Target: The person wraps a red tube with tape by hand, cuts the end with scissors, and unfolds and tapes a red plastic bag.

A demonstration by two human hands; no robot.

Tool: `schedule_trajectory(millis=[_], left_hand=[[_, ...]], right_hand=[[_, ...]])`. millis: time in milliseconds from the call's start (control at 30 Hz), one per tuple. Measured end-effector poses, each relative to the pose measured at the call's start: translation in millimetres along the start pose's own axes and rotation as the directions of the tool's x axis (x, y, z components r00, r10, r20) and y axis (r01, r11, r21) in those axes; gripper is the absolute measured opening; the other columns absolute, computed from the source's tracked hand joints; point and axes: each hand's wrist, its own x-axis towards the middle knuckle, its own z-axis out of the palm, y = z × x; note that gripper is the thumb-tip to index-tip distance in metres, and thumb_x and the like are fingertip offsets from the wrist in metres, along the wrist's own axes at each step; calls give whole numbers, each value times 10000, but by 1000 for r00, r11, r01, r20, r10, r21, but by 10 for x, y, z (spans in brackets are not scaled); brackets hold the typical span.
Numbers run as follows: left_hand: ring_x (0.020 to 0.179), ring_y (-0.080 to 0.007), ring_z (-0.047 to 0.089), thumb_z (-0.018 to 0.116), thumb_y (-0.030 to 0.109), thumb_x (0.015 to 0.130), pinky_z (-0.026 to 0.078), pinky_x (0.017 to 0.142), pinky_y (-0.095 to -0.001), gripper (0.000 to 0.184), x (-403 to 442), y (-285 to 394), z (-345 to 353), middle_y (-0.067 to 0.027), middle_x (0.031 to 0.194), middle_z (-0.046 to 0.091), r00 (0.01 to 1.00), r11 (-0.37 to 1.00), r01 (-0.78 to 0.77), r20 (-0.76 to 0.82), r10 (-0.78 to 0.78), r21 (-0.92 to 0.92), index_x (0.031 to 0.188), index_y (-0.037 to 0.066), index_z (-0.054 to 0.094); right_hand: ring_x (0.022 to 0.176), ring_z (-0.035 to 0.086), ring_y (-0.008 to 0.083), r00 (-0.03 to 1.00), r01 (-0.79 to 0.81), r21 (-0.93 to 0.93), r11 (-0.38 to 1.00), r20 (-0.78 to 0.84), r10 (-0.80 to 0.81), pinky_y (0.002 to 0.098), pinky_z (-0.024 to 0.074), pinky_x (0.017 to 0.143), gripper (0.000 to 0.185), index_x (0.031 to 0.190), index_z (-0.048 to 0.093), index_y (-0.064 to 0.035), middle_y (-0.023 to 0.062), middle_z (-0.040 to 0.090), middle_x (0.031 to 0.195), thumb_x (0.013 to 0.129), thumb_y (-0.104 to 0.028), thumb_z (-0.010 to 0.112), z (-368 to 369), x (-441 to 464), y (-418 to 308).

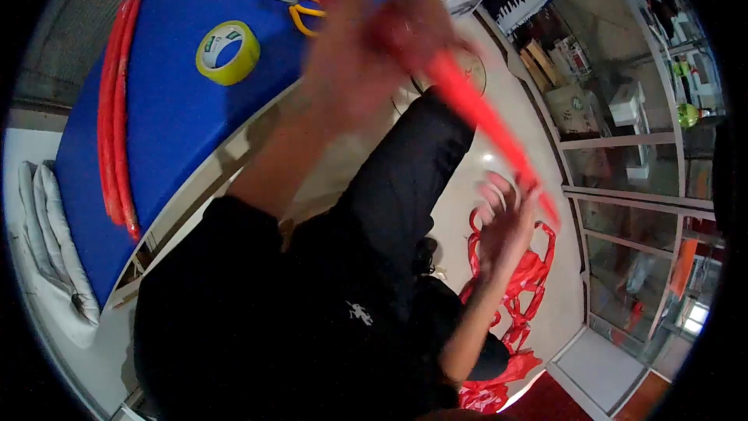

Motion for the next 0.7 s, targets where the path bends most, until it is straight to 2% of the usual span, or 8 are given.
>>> schedule_trajectory(millis=[33, 100, 167, 233, 300, 367, 467, 700], left_hand=[[765, -177, 573, 570, 358, 947, 499, 736, -327, 271, 163, 424, 13, -45, 826, 558, 994, 996, -77, -77, 80, 44, 944, 89, 531], [617, -159, 484, 521, 308, 970, 447, 620, -294, 260, 514, 1327, 160, -33, 681, 482, 975, 952, -211, -14, 220, 220, 835, 89, 483], [456, -117, 345, 440, 187, 1022, 364, 495, -243, 346, 882, 2281, 432, -9, 545, 351, 907, 826, -411, 262, 329, 387, 686, 104, 431], [458, -125, 349, 438, 191, 1022, 386, 502, -247, 335, 995, 2939, 323, -18, 558, 360, 863, 659, -475, 454, 220, 584, 712, 73, 475], [480, -130, 393, 451, 188, 1016, 415, 529, -255, 296, 1023, 3067, 452, -26, 586, 404, 943, 851, -150, 332, -31, 504, 762, 48, 515], [474, -119, 403, 454, 236, 1004, 406, 513, -249, 280, 1056, 3088, 536, -19, 586, 411, 944, 883, 103, 235, -232, 458, 809, 48, 525], [422, -77, 364, 444, 388, 979, 333, 426, -219, 328, 884, 2464, 396, 16, 547, 367, 920, 760, 304, 28, -390, 575, 873, 82, 493], [330, -18, 249, 349, 607, 980, 200, 291, -179, 500, 357, 732, 602, 62, 506, 313, 728, 666, 667, -104, -677, 334, 911, 116, 410]], right_hand=[[665, 664, 220, 936, 7, -235, 972, 344, 76, 288, 522, 574, 628, 1173, 561, 40, 188, 682, 904, 989, -541, 410, 23, 168, -171], [504, 588, 147, 860, 209, -632, 746, 482, 168, 256, 432, 463, 531, 865, 656, 12, 115, 656, 670, 993, -459, 448, 235, 426, -654], [421, 445, 86, 736, 636, -355, 685, 544, -402, 229, 348, 425, 412, 908, 636, 13, 25, 523, 549, 982, -364, 488, 557, 639, -973], [525, 501, 83, 641, 680, -40, 732, 517, -568, 228, 377, 476, 307, 961, 642, -24, 31, 560, 646, 984, -293, 496, 913, 1182, -1239], [744, 612, 125, 565, 821, -141, 554, 339, -752, 275, 485, 654, 269, 1028, 654, -57, 61, 657, 831, 991, -264, 486, 1661, 1436, -1109], [948, 646, 234, 344, 917, -83, 391, 659, -668, 369, 506, 815, 285, 1107, 647, -40, 119, 677, 1035, 938, -259, 579, 2249, 2162, -408], [1129, 557, 358, 429, 868, -474, -151, 867, -253, 473, 437, 962, 535, 1175, 618, -52, 183, 631, 1112, 841, -468, 666, 2894, 1924, 705], [991, 524, 299, 400, 810, -524, -263, 822, -404, 438, 434, 825, 476, 1127, 583, -18, 158, 574, 1060, 826, -368, 699, 2786, 1652, 986]])
